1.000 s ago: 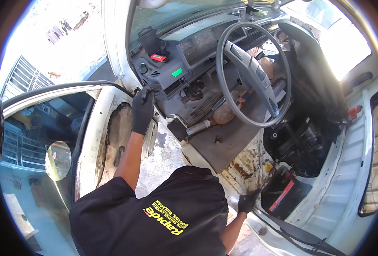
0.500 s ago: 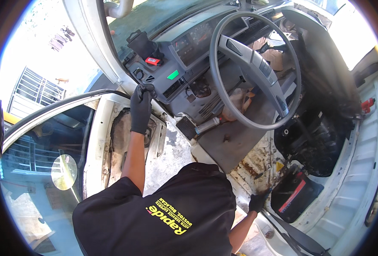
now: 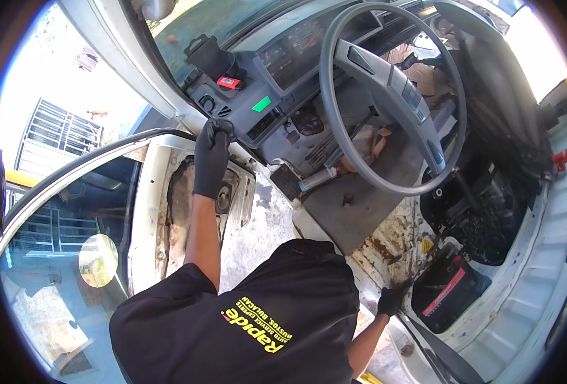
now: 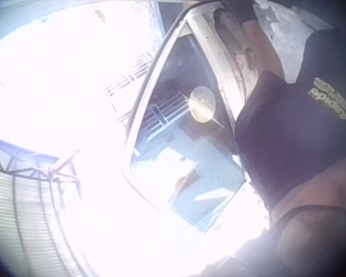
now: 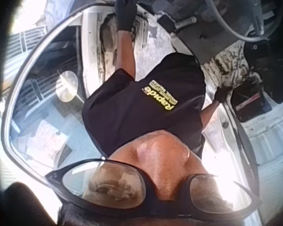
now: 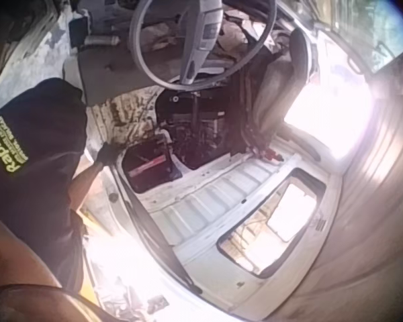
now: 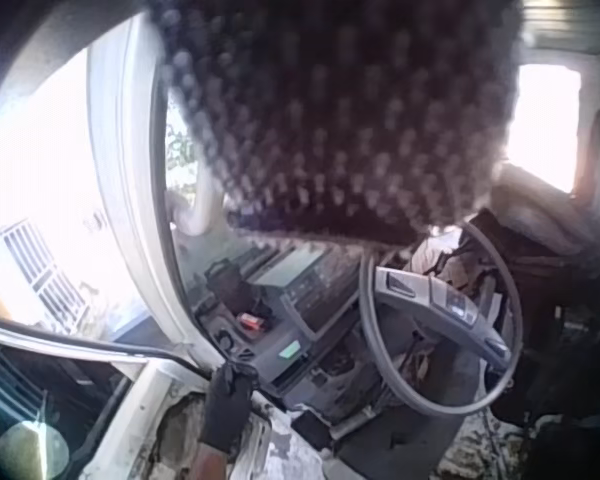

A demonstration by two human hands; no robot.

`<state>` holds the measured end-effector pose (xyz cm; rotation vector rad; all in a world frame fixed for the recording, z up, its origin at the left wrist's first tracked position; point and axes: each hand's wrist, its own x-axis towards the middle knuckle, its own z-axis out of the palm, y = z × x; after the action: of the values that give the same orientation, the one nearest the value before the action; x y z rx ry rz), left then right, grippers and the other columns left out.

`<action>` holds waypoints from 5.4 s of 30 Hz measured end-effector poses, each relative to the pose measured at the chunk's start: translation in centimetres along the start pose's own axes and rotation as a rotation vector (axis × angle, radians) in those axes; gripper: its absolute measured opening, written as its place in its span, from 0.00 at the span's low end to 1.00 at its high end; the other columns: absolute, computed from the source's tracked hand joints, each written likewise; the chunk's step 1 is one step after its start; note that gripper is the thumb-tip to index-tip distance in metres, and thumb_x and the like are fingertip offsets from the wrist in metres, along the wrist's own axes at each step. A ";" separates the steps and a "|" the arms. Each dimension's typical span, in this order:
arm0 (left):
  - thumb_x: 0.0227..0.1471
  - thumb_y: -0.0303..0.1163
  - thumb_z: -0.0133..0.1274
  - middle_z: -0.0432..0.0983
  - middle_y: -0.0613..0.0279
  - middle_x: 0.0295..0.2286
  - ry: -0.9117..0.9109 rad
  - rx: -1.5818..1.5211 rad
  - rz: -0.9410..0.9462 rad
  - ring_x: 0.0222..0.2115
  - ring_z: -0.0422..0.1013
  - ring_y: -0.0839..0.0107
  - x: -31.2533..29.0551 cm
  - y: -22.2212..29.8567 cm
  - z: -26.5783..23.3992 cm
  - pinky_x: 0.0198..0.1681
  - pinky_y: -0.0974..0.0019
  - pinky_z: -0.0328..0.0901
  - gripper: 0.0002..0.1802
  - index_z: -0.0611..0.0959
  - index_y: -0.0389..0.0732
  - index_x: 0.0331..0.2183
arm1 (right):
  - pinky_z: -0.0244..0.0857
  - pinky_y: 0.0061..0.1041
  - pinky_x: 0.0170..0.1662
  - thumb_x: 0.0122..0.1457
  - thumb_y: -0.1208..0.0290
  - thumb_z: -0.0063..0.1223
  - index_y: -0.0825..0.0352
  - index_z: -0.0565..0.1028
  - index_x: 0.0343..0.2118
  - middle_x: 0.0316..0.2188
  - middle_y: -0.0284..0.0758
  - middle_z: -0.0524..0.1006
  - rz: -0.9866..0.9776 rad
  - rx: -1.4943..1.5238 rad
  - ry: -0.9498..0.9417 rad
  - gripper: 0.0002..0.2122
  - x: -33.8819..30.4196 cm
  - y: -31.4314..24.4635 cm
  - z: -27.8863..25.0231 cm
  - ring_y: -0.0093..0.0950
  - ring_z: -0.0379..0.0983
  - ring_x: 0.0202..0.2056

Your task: The person uses a wrench to loosen and tighten bolts on a car battery located in the engine bay. They then move to the interior, retrieve a small black plastic part, and place it near the steering column.

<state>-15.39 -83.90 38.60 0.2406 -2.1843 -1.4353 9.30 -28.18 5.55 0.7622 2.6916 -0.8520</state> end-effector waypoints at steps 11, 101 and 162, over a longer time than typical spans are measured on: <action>0.56 0.20 0.43 0.73 0.64 0.26 0.033 0.082 0.074 0.27 0.67 0.77 0.4 -0.9 -0.3 0.34 0.68 0.65 0.08 0.78 0.35 0.33 | 0.45 0.26 0.71 0.47 0.79 0.59 0.64 0.37 0.73 0.75 0.43 0.42 -0.050 0.054 0.071 0.53 0.2 0.4 1.1 0.38 0.44 0.73; 0.62 0.27 0.54 0.77 0.50 0.49 -0.694 -1.022 -0.383 0.44 0.77 0.69 -13.3 14.0 12.6 0.44 0.72 0.71 0.28 0.68 0.36 0.61 | 0.72 0.37 0.40 0.48 0.74 0.66 0.67 0.77 0.25 0.73 0.20 0.53 0.099 -0.050 0.330 0.06 -2.9 -4.3 0.0 0.35 0.81 0.43; 0.49 0.22 0.64 0.73 0.61 0.45 -0.644 -0.615 -0.033 0.43 0.70 0.77 -13.7 12.0 12.6 0.50 0.68 0.67 0.32 0.70 0.36 0.54 | 0.72 0.38 0.41 0.50 0.72 0.65 0.61 0.69 0.47 0.69 0.25 0.58 0.107 -0.037 0.239 0.22 -2.5 -3.5 0.5 0.36 0.79 0.43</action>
<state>-8.50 -63.01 41.09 -0.4650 -2.0350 -2.3536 9.52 -31.98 7.67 1.0504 2.8293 -0.7257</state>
